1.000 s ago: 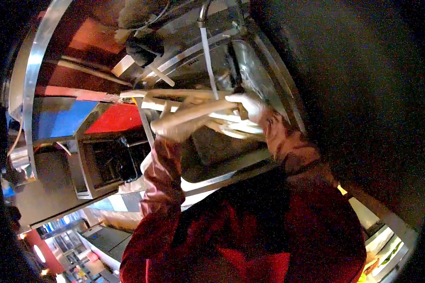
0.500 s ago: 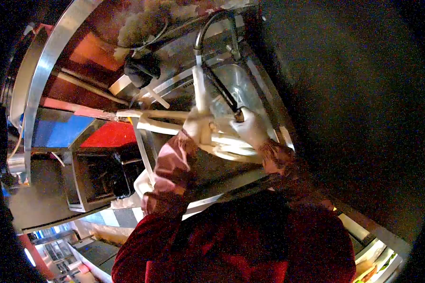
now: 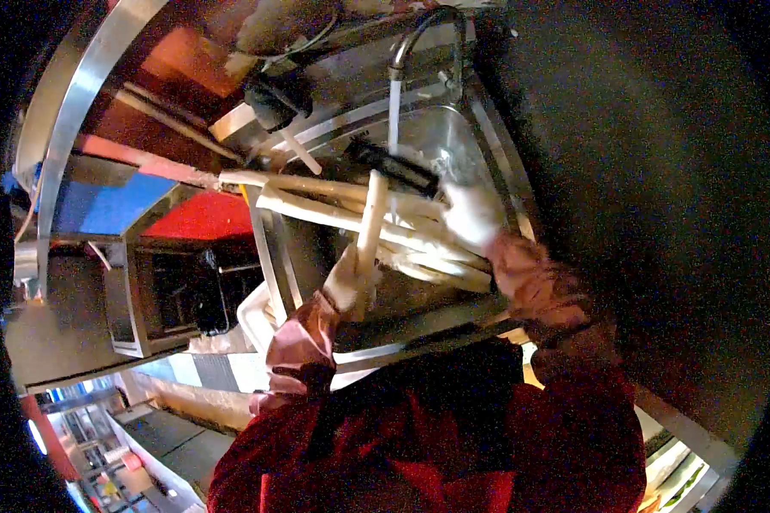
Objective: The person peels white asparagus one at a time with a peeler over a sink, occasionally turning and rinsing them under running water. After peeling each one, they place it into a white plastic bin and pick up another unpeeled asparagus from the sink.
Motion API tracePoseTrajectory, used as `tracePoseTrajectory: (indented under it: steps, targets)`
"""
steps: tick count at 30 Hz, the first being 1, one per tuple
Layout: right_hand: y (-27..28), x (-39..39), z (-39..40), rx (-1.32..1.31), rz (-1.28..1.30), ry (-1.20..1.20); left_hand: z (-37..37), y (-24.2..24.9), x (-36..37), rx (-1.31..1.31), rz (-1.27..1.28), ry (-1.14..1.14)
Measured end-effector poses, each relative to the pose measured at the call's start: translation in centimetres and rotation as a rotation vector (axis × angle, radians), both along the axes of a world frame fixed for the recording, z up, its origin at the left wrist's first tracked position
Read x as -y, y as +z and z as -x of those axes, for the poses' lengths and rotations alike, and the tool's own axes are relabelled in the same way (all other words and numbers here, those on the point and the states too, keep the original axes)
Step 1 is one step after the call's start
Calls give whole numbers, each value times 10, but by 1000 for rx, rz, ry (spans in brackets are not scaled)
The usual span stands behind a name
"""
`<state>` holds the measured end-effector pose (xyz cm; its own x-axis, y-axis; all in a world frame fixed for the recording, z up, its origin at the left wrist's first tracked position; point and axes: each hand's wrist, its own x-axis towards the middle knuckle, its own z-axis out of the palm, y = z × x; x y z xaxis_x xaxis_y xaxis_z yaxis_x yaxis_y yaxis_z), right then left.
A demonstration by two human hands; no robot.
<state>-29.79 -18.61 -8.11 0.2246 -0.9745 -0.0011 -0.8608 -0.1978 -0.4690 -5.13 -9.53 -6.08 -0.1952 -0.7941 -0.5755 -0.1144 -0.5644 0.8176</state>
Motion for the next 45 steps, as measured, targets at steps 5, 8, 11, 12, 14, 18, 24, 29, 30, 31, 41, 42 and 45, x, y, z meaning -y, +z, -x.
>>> tracePoseTrajectory:
  steps: [5, 8, 11, 12, 14, 18, 24, 29, 30, 31, 41, 42, 45]
  targets:
    - [-1, -22, -26, -59, -58, 183, -3, 11, -5, 147, 42, -64]
    - [-21, 23, 4, -102, -161, -54, -14, -1, -21, 543, 399, -239]
    - [-10, 23, 15, -36, -159, -110, -13, -1, -19, 665, 369, -237]
    - [8, 11, 2, -123, -136, -110, -12, 0, -18, 744, 316, -234]
    - [15, -12, -13, -130, -150, 64, -4, 17, -9, 806, 215, -308]
    - [-3, -27, -18, -179, 42, 252, -8, -3, -2, 965, 315, -478]
    - [-11, 23, 27, -113, -282, -194, 3, 44, -3, 1056, 97, -484]
    - [16, -4, -5, 114, -311, -26, -16, -1, -3, 976, 356, -279]
    - [14, -5, -11, 420, -575, -66, -17, 1, -2, 725, 557, -156]
    - [16, -6, -13, 625, -723, -122, -17, 12, 2, 210, 160, -65]
    - [15, -36, -26, 176, -132, 83, -4, 5, 11, -916, -281, 133]
    - [20, -39, -26, 116, -3, 182, 3, 21, 12, -760, -326, 181]
    - [7, -26, -17, 44, 7, 196, 0, 27, 5, -563, -134, -47]
